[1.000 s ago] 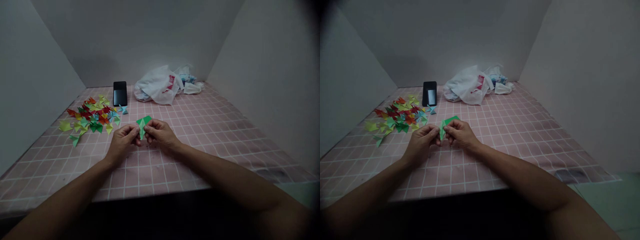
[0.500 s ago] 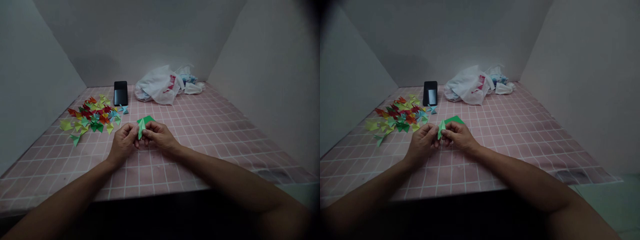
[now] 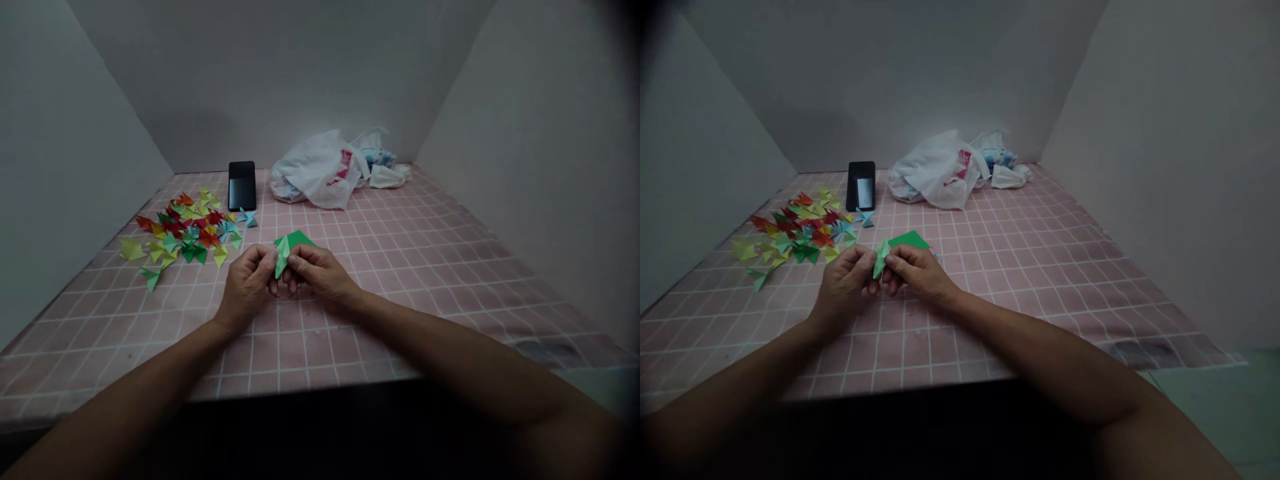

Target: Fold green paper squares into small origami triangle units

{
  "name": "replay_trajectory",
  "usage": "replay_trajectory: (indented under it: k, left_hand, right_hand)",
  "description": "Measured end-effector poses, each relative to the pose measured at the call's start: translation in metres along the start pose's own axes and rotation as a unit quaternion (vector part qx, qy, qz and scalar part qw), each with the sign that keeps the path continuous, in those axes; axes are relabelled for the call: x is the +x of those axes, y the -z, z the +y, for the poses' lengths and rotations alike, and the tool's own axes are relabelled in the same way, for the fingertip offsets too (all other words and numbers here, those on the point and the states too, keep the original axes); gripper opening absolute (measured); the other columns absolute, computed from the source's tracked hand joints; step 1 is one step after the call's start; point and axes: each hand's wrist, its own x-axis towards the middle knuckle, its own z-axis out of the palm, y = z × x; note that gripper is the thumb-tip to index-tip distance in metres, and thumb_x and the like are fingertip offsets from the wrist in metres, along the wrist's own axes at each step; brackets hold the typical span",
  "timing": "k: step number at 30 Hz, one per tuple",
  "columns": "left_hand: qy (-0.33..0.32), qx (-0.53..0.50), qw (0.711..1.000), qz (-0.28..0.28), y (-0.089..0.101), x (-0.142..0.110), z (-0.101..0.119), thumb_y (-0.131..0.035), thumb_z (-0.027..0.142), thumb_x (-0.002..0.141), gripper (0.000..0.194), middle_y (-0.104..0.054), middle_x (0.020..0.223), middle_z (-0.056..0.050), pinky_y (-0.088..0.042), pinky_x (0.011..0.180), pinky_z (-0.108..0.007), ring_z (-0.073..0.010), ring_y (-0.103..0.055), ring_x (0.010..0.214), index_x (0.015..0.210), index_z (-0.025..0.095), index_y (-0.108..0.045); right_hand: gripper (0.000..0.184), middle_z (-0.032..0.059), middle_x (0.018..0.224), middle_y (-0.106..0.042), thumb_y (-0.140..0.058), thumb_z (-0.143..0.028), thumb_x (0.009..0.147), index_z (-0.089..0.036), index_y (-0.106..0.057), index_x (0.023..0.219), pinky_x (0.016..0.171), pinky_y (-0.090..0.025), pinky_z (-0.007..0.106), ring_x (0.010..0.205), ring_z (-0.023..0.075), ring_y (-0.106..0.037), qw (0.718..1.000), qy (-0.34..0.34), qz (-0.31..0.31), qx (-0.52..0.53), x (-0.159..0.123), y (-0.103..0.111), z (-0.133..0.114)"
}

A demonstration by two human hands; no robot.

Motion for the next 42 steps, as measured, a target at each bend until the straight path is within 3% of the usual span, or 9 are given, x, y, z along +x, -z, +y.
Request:
replay_trajectory:
  k: [9, 17, 27, 35, 42]
  left_hand:
    - [0.005, 0.001, 1.0, -0.007, 0.0009, -0.001, -0.0004, -0.063, 0.034, 0.095, 0.026, -0.057, 0.052, 0.006, -0.041, 0.046, -0.02, -0.0077, -0.051, 0.042, 0.075, 0.02, -0.055]
    - [0.016, 0.01, 1.0, -0.015, 0.0012, -0.0005, 0.0014, -0.066, 0.039, 0.092, 0.027, -0.056, 0.054, 0.005, -0.041, 0.047, -0.02, -0.008, -0.051, 0.045, 0.075, 0.019, -0.057]
    - [0.073, -0.084, 0.993, -0.047, 0.0006, 0.0015, 0.0023, -0.072, 0.044, 0.087, 0.03, -0.058, 0.057, 0.004, -0.044, 0.048, -0.019, -0.0088, -0.054, 0.047, 0.077, 0.019, -0.057]
    - [0.042, -0.025, 0.998, -0.037, 0.0024, 0.0023, 0.0, -0.07, 0.039, 0.089, 0.028, -0.058, 0.057, 0.004, -0.043, 0.051, -0.019, -0.008, -0.054, 0.048, 0.075, 0.018, -0.058]
    - [0.041, -0.018, 0.998, -0.052, -0.0002, 0.0014, 0.0003, -0.067, 0.039, 0.091, 0.026, -0.058, 0.064, 0.004, -0.045, 0.05, -0.02, -0.0081, -0.055, 0.05, 0.078, 0.018, -0.058]
  right_hand:
    - [0.027, -0.0033, 0.067, -0.064, -0.073, -0.038, 0.087, -0.018, -0.059, 0.074, 0.051, -0.047, 0.021, 0.051, 0.0069, -0.056, 0.999, -0.007, 0.03, -0.011, 0.0001, -0.0003, 0.0006]
    - [0.033, -0.0048, 0.06, -0.061, -0.075, -0.041, 0.085, -0.019, -0.055, 0.071, 0.046, -0.042, 0.02, 0.047, 0.0068, -0.052, 0.997, -0.034, 0.061, -0.023, -0.0033, -0.003, -0.0017]
    - [0.033, -0.0047, 0.06, -0.061, -0.074, -0.041, 0.086, -0.019, -0.054, 0.07, 0.047, -0.04, 0.02, 0.047, 0.0064, -0.052, 0.998, -0.045, 0.047, -0.01, -0.003, -0.0007, -0.004]
    - [0.034, -0.0047, 0.058, -0.06, -0.074, -0.041, 0.084, -0.019, -0.053, 0.07, 0.044, -0.038, 0.02, 0.045, 0.0071, -0.051, 0.996, -0.052, 0.067, -0.019, -0.0041, -0.0028, -0.0046]
    - [0.036, -0.005, 0.055, -0.054, -0.071, -0.043, 0.087, -0.021, -0.051, 0.066, 0.045, -0.032, 0.022, 0.047, 0.0078, -0.045, 0.992, -0.009, 0.086, -0.091, -0.0062, -0.0045, 0.0002]
